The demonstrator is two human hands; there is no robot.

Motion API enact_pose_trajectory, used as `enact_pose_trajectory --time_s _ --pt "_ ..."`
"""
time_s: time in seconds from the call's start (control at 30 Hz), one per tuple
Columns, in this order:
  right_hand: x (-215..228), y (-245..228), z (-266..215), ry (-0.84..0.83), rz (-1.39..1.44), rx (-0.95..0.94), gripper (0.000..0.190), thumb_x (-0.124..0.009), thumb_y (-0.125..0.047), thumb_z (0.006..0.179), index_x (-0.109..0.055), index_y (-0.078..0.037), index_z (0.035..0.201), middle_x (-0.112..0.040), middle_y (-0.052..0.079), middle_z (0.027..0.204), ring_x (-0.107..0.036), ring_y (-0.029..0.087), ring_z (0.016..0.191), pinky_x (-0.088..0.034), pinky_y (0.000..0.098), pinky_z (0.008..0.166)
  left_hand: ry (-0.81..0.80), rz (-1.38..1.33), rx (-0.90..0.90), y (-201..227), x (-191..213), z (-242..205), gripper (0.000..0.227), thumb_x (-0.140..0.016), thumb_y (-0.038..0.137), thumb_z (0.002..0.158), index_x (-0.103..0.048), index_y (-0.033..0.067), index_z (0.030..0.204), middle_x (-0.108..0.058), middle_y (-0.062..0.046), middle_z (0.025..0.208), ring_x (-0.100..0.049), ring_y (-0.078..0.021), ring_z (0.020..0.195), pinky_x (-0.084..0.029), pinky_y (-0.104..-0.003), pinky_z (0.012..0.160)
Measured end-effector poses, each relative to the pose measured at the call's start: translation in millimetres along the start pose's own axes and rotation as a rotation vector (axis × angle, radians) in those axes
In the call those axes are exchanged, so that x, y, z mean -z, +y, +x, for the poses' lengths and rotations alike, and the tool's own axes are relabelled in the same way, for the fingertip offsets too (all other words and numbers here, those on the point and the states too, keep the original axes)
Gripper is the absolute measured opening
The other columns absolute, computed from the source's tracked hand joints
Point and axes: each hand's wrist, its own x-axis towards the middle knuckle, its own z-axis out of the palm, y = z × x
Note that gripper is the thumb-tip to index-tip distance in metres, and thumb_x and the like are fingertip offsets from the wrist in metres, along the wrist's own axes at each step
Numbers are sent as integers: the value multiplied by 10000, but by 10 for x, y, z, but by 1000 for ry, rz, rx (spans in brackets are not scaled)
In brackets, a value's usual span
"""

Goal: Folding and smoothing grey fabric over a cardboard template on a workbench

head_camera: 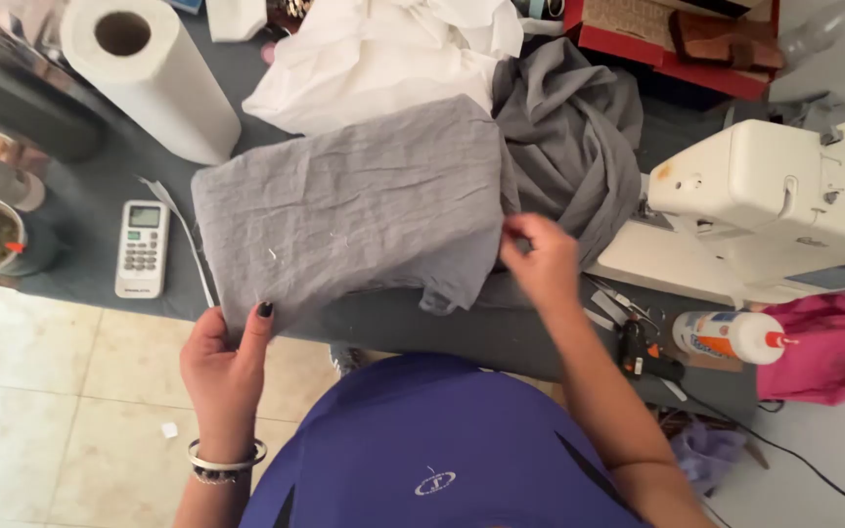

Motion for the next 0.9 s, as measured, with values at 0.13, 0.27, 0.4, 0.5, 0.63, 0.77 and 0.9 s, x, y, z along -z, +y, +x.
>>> enact_pose_trajectory --time_s 0.13,0.27,0.4,0.5,0.63,0.77,0.9 --pt "314 31 162 185 -131 21 104 -729 -32 921 -728 -67 1019 -744 68 985 -689 227 893 -525 350 854 -4 -71 28 146 -10 -52 417 -746 296 985 -478 87 742 -357 67 669 -332 -59 658 -283 -237 574" --pt "289 -21 303 122 -164 77 157 -701 -16 906 -736 -64 1051 -748 51 992 -702 194 881 -544 326 790 -38 -177 64 378 17 -88 565 -725 254 965 -260 155 659 -227 97 639 -213 -60 642 -161 -243 574" --pt "354 24 334 268 -109 18 144 -666 -18 874 -708 -58 1006 -719 83 957 -675 234 843 -534 359 824 -67 -211 50 324 52 -83 548 -701 226 975 -277 159 636 -215 87 640 -209 -62 635 -157 -269 563" --pt "318 288 256 218 -105 65 144 -754 -38 872 -727 -112 993 -711 72 857 -705 292 799 -558 383 778 -13 -414 57 -112 -98 -19 187 -784 138 975 -705 57 826 -531 47 619 -425 -44 625 -397 -204 585" --pt "257 288 197 152 -68 43 154 -770 -40 861 -741 -134 979 -715 26 828 -711 241 781 -564 348 781 18 -446 66 -62 -83 -34 227 -822 125 933 -693 71 755 -511 50 541 -423 -12 555 -346 -170 517" --pt "408 196 286 138 -83 62 135 -760 -53 868 -732 -124 979 -700 64 822 -700 271 780 -563 359 776 -34 -536 52 -32 -66 -7 217 -789 154 959 -691 88 777 -504 56 532 -425 -3 538 -347 -151 507" --pt "691 -212 536 87 -57 123 128 -702 -32 876 -731 -137 945 -703 56 847 -689 273 799 -556 349 812 -49 -564 -22 -116 -133 79 149 -754 147 986 -704 58 877 -542 17 565 -453 -32 556 -379 -171 533"
